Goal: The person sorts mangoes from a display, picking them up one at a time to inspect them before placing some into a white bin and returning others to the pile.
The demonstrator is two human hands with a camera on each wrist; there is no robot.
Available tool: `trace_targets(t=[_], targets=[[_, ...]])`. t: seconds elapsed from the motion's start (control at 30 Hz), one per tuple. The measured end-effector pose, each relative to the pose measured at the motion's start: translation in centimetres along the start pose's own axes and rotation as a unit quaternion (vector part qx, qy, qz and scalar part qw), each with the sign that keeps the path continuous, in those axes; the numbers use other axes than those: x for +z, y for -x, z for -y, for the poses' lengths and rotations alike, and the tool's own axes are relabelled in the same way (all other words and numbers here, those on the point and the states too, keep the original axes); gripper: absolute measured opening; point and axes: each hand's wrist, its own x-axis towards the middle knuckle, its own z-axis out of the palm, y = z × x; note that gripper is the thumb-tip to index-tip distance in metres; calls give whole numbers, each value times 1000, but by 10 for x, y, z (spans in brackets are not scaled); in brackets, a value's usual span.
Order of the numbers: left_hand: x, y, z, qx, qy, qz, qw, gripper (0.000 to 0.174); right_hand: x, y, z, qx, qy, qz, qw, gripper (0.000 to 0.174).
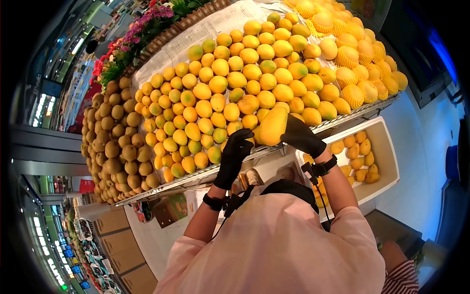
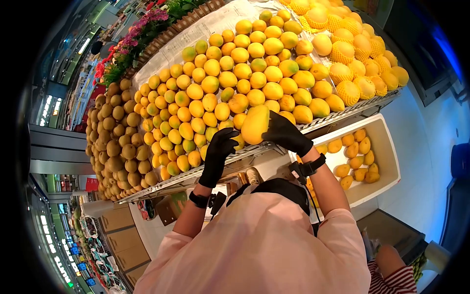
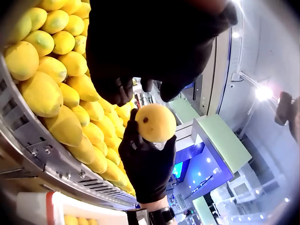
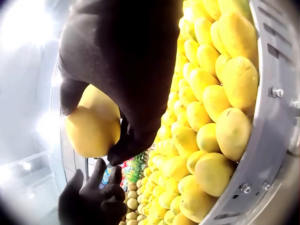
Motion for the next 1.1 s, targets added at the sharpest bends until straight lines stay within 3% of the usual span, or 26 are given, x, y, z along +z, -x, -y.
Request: trace_targets(t=[0.03,0.17,0.27,0.37,0.47,0.5,0.53,0.57,0.63,0.7,0.8,0.9,1.0,1.1], targets=[[1,-2,4,14,-83,3,996,47,5,-4,-5,7,-57,-1,998,80],[16,-1,4,63,-149,-3,987,58,24,-9,9,10,86,-12,996,87],[24,-3,1,48,-109,-26,993,57,31,-12,5,-19,144,-47,988,86],[23,-11,1,-3,-41,-27,999,56,39,-16,9,7,215,-86,973,80],[25,-11,-19,-88,20,-45,995,53,41,-15,12,17,137,-98,986,70],[23,-11,-19,-17,-66,-31,997,49,41,-13,14,14,120,-95,988,67],[21,-10,-20,56,-151,-29,986,45,42,-11,17,10,102,-91,991,64],[13,-13,-16,178,-314,-4,933,44,42,-10,21,7,85,-87,993,61],[14,-13,-20,280,-495,3,823,42,38,-7,28,10,68,-65,995,55],[28,-8,-30,254,-559,-33,789,41,35,-5,30,8,58,-53,997,49],[28,-12,-26,307,-483,-61,817,39,33,-5,29,-2,52,-51,997,44],[33,-12,-32,320,-522,-61,789,36,32,-6,28,-2,46,-53,998,41],[29,-12,-37,369,-626,-14,687,33,31,-6,25,5,43,-53,998,39],[25,-12,-26,316,-482,-22,817,35,26,-7,20,11,50,-56,997,39]])
